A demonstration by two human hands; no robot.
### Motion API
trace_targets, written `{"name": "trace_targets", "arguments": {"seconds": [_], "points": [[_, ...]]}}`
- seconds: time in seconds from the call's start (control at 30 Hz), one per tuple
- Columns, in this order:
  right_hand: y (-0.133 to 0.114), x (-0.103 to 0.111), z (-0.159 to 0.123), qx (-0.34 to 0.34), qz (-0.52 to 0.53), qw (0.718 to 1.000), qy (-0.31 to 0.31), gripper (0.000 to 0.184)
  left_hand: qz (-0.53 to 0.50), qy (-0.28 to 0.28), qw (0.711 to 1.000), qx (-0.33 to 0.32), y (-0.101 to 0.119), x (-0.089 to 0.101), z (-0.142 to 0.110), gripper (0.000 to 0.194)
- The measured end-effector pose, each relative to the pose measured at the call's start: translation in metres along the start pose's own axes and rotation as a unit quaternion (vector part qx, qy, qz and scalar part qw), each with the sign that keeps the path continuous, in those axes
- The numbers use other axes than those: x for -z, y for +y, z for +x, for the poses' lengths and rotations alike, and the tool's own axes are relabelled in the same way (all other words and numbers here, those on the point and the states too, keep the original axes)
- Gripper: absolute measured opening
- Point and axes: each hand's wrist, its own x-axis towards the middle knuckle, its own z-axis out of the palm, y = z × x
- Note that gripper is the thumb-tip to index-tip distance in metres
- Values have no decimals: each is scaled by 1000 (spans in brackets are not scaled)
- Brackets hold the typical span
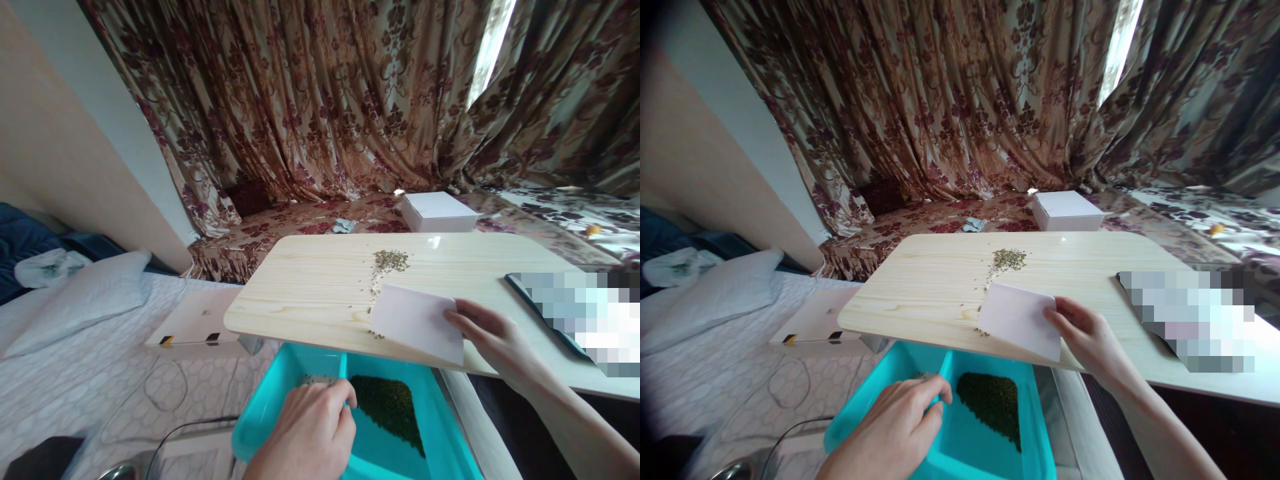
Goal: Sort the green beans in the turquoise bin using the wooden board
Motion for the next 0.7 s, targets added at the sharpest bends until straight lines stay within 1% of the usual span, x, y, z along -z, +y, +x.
{"name": "trace_targets", "arguments": {"seconds": [0.2,0.3,0.37,0.43,0.5,0.57,0.7], "points": [[3,12,-4,-46,20,998,40,35,9,-1,1000,-4,1,1,1,33],[5,9,-9,-85,33,995,44,36,22,-7,1000,3,-2,1,3,33],[7,5,-10,-114,55,991,52,36,24,-3,1000,-1,-5,-1,3,32],[5,2,-9,-130,77,986,65,33,19,5,1000,-9,-9,-2,2,31],[0,-1,-7,-133,89,984,74,29,14,12,1000,-9,-11,-2,1,31],[-5,-3,-5,-122,89,986,73,27,11,16,1000,-9,-12,-2,0,32],[-11,-4,-8,-107,82,990,42,27,4,17,1000,-6,-12,-1,0,32]]}}
